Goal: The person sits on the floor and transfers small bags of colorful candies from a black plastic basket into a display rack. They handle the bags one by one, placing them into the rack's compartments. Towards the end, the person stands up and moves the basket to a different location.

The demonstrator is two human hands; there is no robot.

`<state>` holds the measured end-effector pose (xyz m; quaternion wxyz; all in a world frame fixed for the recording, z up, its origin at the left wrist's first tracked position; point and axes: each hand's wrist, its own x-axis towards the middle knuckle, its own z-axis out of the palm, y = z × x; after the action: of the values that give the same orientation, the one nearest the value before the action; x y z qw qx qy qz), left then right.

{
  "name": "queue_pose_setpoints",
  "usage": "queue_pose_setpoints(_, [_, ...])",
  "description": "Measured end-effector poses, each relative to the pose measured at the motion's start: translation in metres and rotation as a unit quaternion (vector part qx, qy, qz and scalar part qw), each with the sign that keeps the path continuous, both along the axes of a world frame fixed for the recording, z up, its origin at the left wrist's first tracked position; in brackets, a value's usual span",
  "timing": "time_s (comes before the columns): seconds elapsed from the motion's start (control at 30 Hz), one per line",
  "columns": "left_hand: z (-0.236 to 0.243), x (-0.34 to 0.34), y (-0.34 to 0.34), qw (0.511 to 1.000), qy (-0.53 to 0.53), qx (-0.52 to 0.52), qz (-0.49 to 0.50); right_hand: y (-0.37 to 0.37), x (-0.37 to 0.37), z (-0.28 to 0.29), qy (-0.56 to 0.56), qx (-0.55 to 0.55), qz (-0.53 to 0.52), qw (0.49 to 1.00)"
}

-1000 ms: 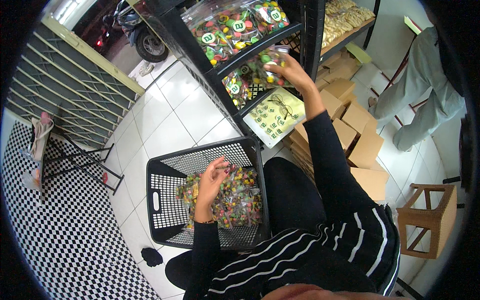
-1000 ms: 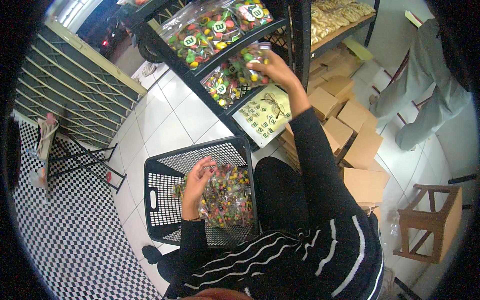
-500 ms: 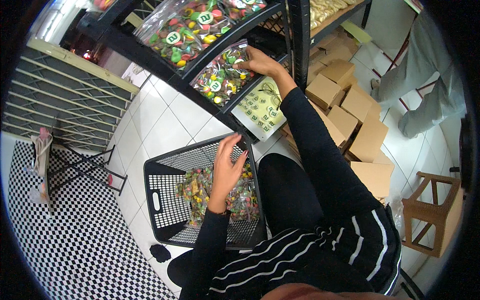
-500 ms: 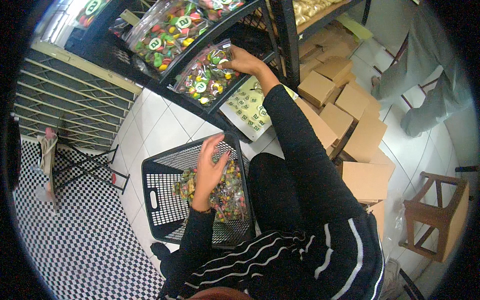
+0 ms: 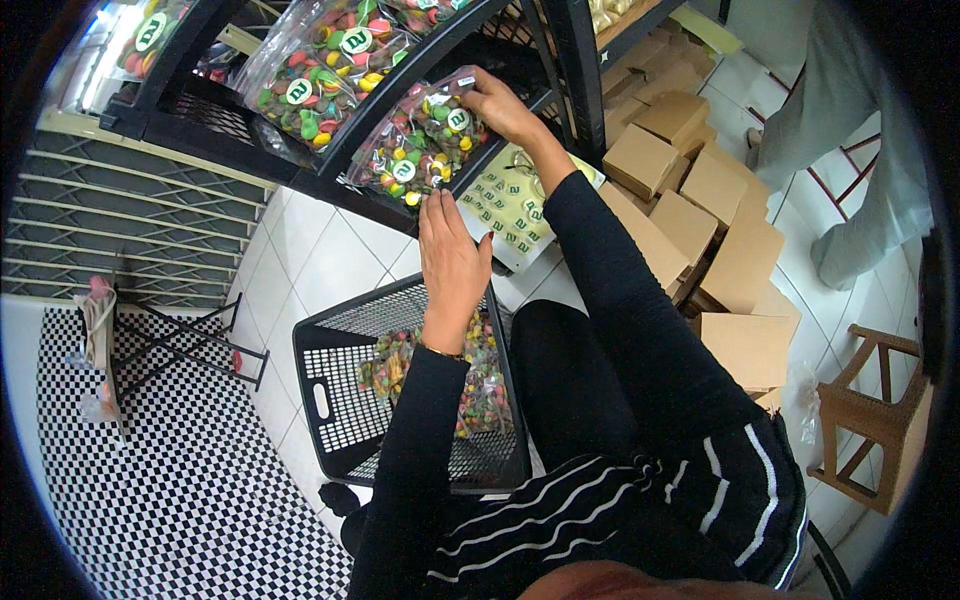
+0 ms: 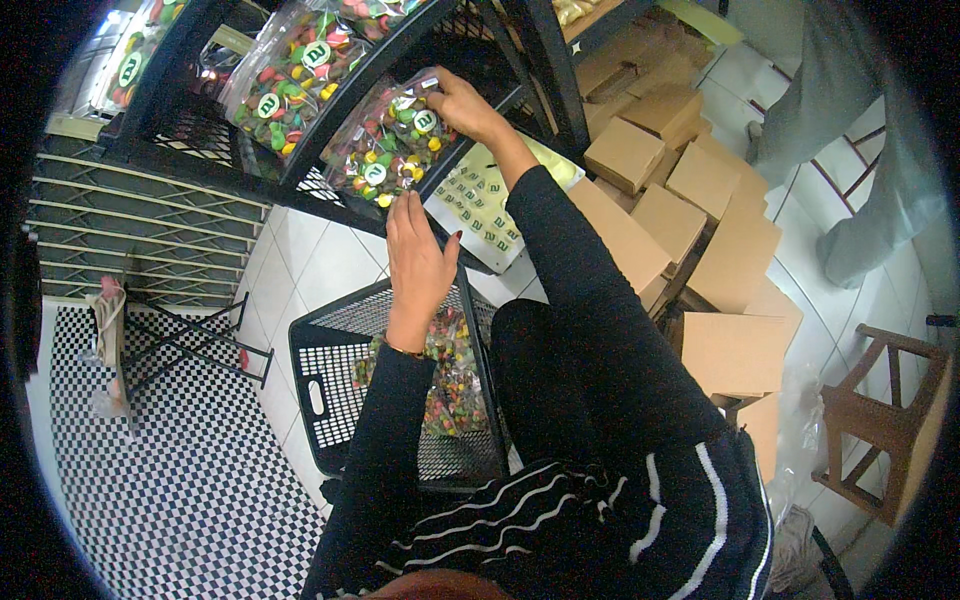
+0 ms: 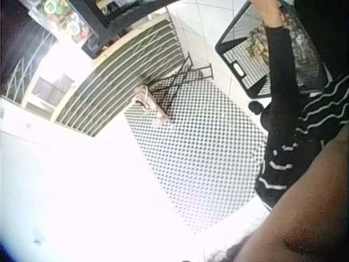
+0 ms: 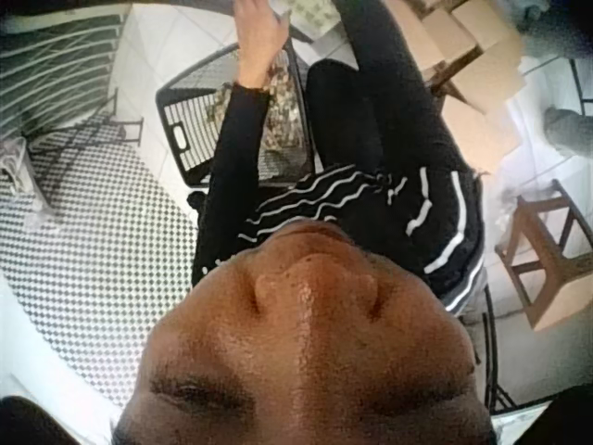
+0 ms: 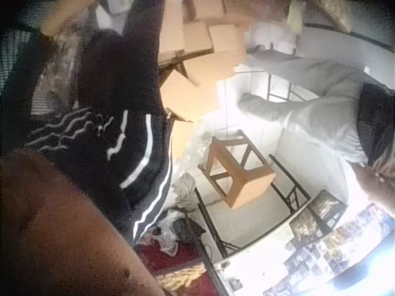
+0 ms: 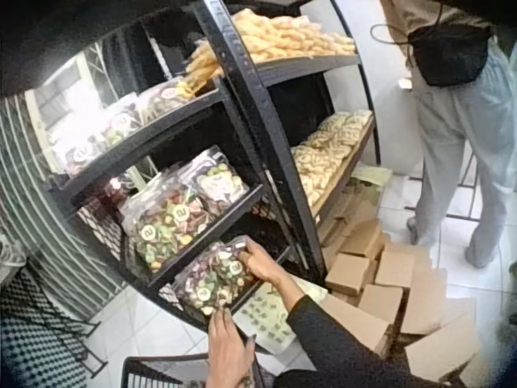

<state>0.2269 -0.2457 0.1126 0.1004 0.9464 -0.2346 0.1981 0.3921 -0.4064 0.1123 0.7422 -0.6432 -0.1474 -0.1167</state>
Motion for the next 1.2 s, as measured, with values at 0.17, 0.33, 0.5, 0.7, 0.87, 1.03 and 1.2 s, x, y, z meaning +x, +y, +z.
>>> queue_pose_setpoints(0.17, [0.001,-0.001,-0.007,1.000,0.013,0.015,0.001,0.000,-0.002,0.004,-0.010,0.037,0.017,0.999])
queue_pose_setpoints(0.33, [0.000,-0.004,-0.008,1.000,-0.007,0.022,-0.003,0.058,-0.022,-0.007,-0.174,-0.189,-0.046,0.965])
queue_pose_setpoints(0.5, [0.000,-0.004,-0.009,1.000,-0.006,0.029,-0.005,0.053,-0.020,-0.002,-0.114,-0.208,-0.072,0.969])
queue_pose_setpoints(0.7, [0.001,-0.008,-0.009,0.999,-0.003,0.038,0.009,0.048,-0.014,-0.007,-0.115,-0.153,-0.154,0.969])
queue_pose_setpoints(0.87, [0.005,-0.008,-0.011,0.999,0.012,0.036,0.021,0.038,-0.010,0.003,0.007,-0.278,-0.082,0.957])
queue_pose_setpoints(1.03, [0.004,-0.004,-0.008,1.000,0.013,0.013,0.014,0.057,-0.028,0.007,-0.120,-0.184,-0.351,0.910])
queue_pose_setpoints(1.2, [0.003,-0.009,-0.003,1.000,0.018,-0.005,0.016,0.071,-0.063,0.009,-0.058,-0.276,-0.246,0.927])
